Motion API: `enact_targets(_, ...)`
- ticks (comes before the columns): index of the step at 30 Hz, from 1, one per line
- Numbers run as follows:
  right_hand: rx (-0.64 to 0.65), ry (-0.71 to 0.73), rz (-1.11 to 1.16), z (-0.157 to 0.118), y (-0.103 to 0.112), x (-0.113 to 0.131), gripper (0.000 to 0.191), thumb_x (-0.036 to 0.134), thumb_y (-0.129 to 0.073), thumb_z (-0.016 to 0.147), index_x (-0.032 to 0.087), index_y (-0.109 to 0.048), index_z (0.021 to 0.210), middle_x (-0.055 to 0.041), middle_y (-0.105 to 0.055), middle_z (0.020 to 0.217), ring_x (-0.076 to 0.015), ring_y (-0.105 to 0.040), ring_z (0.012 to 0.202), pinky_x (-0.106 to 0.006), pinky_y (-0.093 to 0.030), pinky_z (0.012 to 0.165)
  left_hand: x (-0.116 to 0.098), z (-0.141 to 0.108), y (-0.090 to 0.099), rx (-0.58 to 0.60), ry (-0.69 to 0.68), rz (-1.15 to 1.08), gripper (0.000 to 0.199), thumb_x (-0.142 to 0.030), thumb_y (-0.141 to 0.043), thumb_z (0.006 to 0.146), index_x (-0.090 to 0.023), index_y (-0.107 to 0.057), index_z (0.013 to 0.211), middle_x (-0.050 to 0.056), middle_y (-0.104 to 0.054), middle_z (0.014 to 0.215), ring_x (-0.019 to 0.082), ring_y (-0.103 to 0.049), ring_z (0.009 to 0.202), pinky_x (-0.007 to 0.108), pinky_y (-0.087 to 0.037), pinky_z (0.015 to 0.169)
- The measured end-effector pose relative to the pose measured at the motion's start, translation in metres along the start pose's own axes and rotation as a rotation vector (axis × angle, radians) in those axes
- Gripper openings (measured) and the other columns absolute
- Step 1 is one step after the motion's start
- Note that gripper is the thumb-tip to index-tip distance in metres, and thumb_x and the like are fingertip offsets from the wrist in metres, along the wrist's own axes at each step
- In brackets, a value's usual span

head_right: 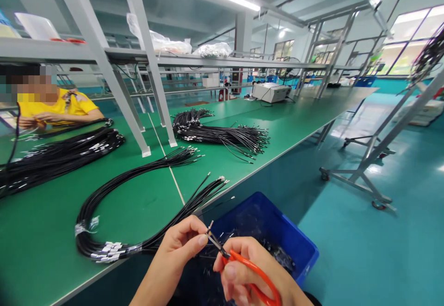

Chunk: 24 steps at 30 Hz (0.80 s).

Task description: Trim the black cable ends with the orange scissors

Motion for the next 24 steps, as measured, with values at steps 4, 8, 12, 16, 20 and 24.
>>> enact_targets(4, 0.062, -0.001, 0.02, 0.007, 0.0, -0.003, 0.037, 0.044, -0.075, 0.062, 0.014, -0.066, 0.081, 0.0002, -0.058, 0.059, -0.0054, -0.036, 0.047, -0.017, -0.027, 0.046, 0.002, 0.001, -0.001, 0.049, -0.002, 0.014, 0.016, -0.026, -0.068, 0.073, -0.016, -0.059, 0.064, -0.005, -0.05, 0.056, 0.01, -0.04, 0.054, 0.02, -0.032, 0.054)
enact_targets(8, 0.067, 0.008, 0.028, 0.012, 0.001, 0.002, 0.042, 0.048, -0.076, 0.062, 0.014, -0.064, 0.083, 0.0, -0.059, 0.057, -0.0046, -0.037, 0.045, -0.016, -0.025, 0.043, 0.003, 0.0, 0.0, 0.053, -0.012, 0.02, 0.015, -0.025, -0.068, 0.073, -0.016, -0.059, 0.065, -0.004, -0.053, 0.059, 0.01, -0.042, 0.056, 0.02, -0.034, 0.055)
enact_targets(12, 0.142, -0.013, -0.114, 0.015, 0.0, 0.003, 0.046, 0.055, -0.075, 0.06, 0.017, -0.059, 0.08, 0.0022, -0.06, 0.051, -0.0026, -0.034, 0.034, -0.015, -0.021, 0.035, 0.005, 0.0, 0.0, 0.045, -0.011, 0.026, 0.016, -0.027, -0.069, 0.072, -0.016, -0.06, 0.064, -0.004, -0.052, 0.058, 0.01, -0.042, 0.055, 0.02, -0.033, 0.054)
enact_targets(16, 0.094, 0.019, -0.279, 0.015, 0.002, -0.002, 0.041, 0.051, -0.076, 0.06, 0.019, -0.055, 0.075, 0.0057, -0.056, 0.048, -0.003, -0.034, 0.032, -0.015, -0.02, 0.035, 0.006, 0.001, 0.003, 0.005, 0.024, -0.004, 0.019, -0.032, -0.071, 0.069, -0.016, -0.061, 0.064, -0.004, -0.051, 0.057, 0.01, -0.038, 0.053, 0.02, -0.029, 0.051)
enact_targets(20, 0.062, 0.059, -0.264, 0.012, 0.001, -0.005, 0.042, 0.048, -0.08, 0.055, 0.017, -0.057, 0.071, 0.0083, -0.046, 0.051, -0.0039, -0.034, 0.045, -0.015, -0.025, 0.044, 0.005, 0.002, 0.005, 0.001, 0.087, -0.054, 0.019, -0.033, -0.072, 0.067, -0.015, -0.064, 0.065, -0.003, -0.052, 0.057, 0.01, -0.037, 0.053, 0.02, -0.029, 0.051)
enact_targets(24, 0.068, 0.081, -0.197, 0.014, 0.002, 0.0, 0.051, 0.058, -0.076, 0.055, 0.018, -0.054, 0.078, 0.0057, -0.054, 0.049, -0.0035, -0.034, 0.037, -0.016, -0.023, 0.037, 0.004, 0.002, 0.004, 0.004, 0.135, -0.139, 0.018, -0.03, -0.072, 0.066, -0.015, -0.063, 0.063, -0.002, -0.054, 0.056, 0.009, -0.038, 0.052, 0.021, -0.03, 0.052)
Point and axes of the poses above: each hand's wrist, its own z-axis towards the middle knuckle, its own y-axis out of the back of the hand, x = y × z, the point moved 5 cm from there along z, towards the middle knuckle
